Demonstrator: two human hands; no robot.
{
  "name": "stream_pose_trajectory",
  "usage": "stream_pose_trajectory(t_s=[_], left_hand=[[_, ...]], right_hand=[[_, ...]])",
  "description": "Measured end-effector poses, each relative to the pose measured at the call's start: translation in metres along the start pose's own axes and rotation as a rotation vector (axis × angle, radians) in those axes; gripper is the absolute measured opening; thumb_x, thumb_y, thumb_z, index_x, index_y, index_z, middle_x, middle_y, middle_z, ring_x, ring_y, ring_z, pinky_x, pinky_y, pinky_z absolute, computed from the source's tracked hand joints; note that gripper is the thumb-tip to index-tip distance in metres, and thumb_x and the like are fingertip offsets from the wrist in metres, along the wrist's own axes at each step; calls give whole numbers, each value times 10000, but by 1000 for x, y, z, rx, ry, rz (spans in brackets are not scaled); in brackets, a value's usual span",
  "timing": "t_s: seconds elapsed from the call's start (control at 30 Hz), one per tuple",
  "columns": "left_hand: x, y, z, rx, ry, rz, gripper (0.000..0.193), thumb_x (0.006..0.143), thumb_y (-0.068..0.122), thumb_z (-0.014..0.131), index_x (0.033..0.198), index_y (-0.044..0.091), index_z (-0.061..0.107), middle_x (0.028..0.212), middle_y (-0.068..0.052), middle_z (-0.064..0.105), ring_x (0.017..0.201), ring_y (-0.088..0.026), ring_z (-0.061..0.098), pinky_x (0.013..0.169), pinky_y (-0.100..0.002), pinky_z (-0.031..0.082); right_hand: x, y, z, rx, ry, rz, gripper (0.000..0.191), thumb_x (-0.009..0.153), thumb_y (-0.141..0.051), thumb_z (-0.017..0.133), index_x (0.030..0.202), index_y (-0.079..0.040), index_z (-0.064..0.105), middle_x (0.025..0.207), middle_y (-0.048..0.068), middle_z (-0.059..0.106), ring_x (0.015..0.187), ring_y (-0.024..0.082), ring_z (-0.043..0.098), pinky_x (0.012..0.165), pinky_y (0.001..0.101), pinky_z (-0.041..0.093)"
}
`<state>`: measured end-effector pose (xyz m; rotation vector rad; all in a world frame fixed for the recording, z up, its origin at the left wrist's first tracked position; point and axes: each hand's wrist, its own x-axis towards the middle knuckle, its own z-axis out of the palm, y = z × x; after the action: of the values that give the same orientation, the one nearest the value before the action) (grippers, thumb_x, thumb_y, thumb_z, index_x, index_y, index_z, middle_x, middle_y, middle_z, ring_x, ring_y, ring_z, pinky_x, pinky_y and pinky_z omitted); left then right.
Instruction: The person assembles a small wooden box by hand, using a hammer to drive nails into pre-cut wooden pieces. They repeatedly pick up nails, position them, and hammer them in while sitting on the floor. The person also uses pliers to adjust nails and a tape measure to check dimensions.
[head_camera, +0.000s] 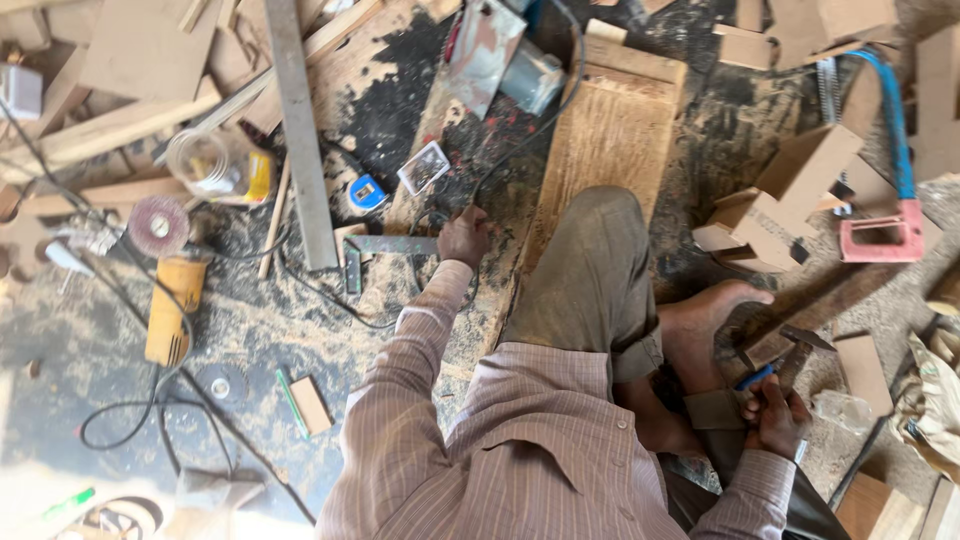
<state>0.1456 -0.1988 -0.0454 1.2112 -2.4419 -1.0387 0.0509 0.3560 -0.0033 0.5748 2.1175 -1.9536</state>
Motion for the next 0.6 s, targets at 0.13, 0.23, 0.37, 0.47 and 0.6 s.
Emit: stream_pose_trajectory(t_s=[0.13,0.23,0.37,0.47,0.6], left_hand=[[4,-4,-11,58,-55,21,100,895,232,720,971,169,739,1010,-130,729,854,-370,723,704,-515,584],[25,-11,-22,90,69,12,127,1011,151,616,950,155,728,1064,-103,710,823,-291,741,629,-441,628],[69,-25,-48,396,224,128,150,852,78,643,957,138,732,1140,-147,662,1060,-324,628,861,-463,577],[88,-24,-63,569,158,173,166,875,119,640,1006,145,739,1177,-133,650,1106,-316,607,896,-470,543],[96,0,-60,680,64,199,201,906,174,636,1072,155,750,1226,-113,633,1168,-304,579,944,-480,498]], right_hand=[[0,2,-3,31,-29,-16,126,1086,-143,704,1048,-35,649,904,77,677,613,100,545,498,240,427],[-2,1,-3,45,-34,-17,145,1094,-145,717,1046,-30,643,903,84,682,620,100,557,497,239,428],[-5,-3,2,18,-12,-10,148,1083,-142,724,1057,-22,640,876,72,678,591,105,542,488,237,423],[-5,-10,9,-15,-21,-16,124,1060,-149,706,1040,-52,633,847,59,656,602,97,554,476,232,410],[0,-23,16,-88,42,123,220,990,-331,685,906,-157,580,717,-2,587,503,81,480,405,235,343]])
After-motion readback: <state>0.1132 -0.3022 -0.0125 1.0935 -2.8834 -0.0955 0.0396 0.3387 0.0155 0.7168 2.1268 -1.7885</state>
